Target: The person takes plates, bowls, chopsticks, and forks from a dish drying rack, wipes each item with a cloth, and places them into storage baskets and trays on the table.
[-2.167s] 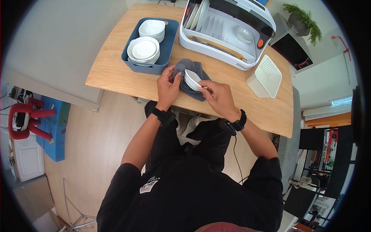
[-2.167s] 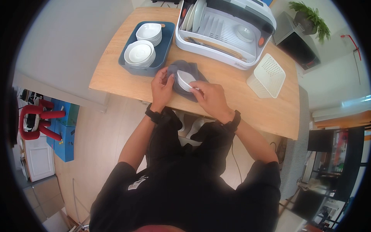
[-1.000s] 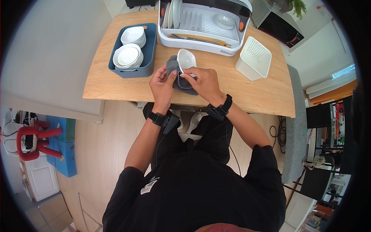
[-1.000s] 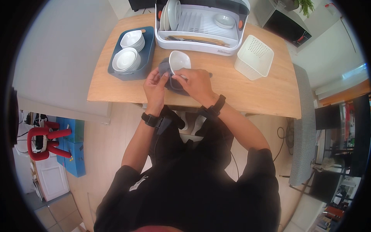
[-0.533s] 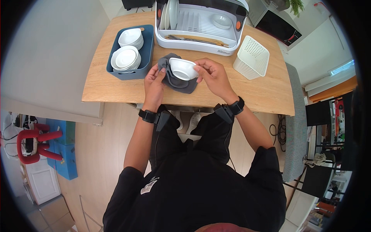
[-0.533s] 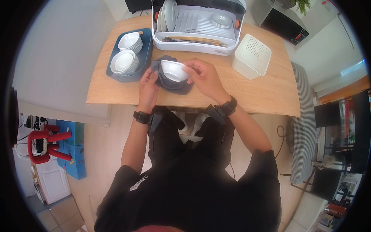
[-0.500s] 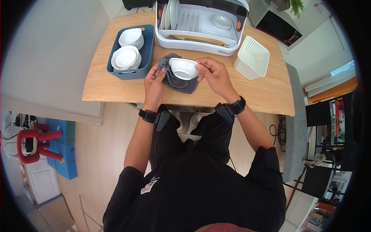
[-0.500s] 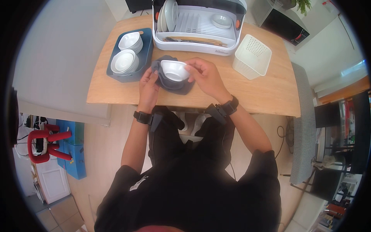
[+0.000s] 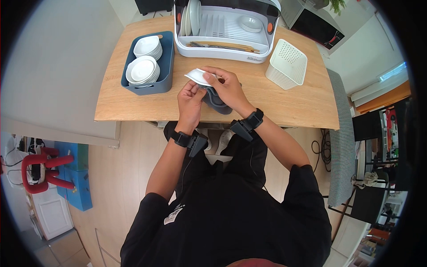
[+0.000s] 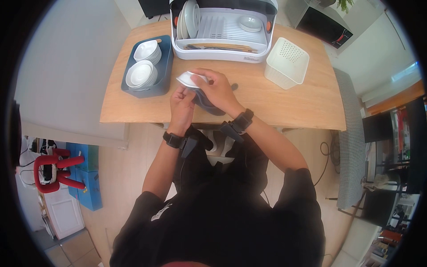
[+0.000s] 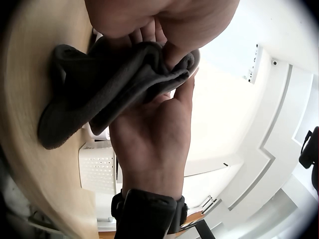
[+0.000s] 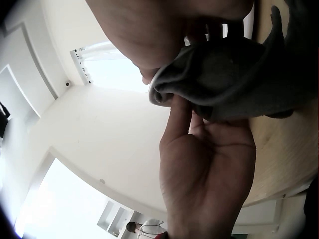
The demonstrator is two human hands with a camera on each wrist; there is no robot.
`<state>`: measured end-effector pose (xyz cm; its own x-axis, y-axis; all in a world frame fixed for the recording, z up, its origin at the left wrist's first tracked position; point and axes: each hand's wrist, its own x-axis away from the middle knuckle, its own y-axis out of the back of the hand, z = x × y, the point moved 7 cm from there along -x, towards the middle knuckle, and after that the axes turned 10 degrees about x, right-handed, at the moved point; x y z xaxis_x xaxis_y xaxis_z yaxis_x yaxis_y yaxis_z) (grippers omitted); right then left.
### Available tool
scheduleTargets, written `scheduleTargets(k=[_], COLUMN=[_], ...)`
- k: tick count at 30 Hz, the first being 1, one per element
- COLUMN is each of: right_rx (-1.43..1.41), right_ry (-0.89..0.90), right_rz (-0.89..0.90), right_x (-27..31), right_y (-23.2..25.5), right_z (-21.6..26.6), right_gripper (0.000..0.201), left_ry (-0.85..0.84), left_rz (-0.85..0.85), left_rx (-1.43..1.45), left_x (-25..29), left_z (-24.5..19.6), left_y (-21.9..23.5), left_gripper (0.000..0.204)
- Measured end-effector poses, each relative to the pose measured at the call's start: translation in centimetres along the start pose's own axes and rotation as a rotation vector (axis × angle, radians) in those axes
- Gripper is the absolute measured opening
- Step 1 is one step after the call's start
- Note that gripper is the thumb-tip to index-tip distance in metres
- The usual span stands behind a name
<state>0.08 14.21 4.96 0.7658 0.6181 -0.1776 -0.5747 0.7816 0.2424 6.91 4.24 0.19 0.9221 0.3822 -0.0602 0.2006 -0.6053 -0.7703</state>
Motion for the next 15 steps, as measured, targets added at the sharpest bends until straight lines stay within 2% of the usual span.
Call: scheduleTargets(k=[5,7,10,15], right_rx=[0.012,0.148,0.254,0.252], right_ry=[0.034,0.071,0.146,0.168], right_rz=[-0.008,-0.014,-0.026,-0.029], right_x=[0.0,0.7,1.6,1.5], right_y=[0.3,0.3,0.1,0.9], right_z=[0.3,1.5,2.2,2.2], right_gripper=[0.049,0.061,0.069,0.072], left_ry=[-0.082,-0.130,-0.129,-0.082], left_rz=[-0.075,-0.146,-0.111,-0.006], left_rx=[-0.052,-0.068,-0.094,-0.047], left_x=[-0.4,-0.9,-1.1,-1.0], left_z=[-0.6,-1.3,-2.1,-2.2], left_y=[0.8,1.5,0.9,-0.2], left_gripper=[0.027,0.026,0.025,0.028])
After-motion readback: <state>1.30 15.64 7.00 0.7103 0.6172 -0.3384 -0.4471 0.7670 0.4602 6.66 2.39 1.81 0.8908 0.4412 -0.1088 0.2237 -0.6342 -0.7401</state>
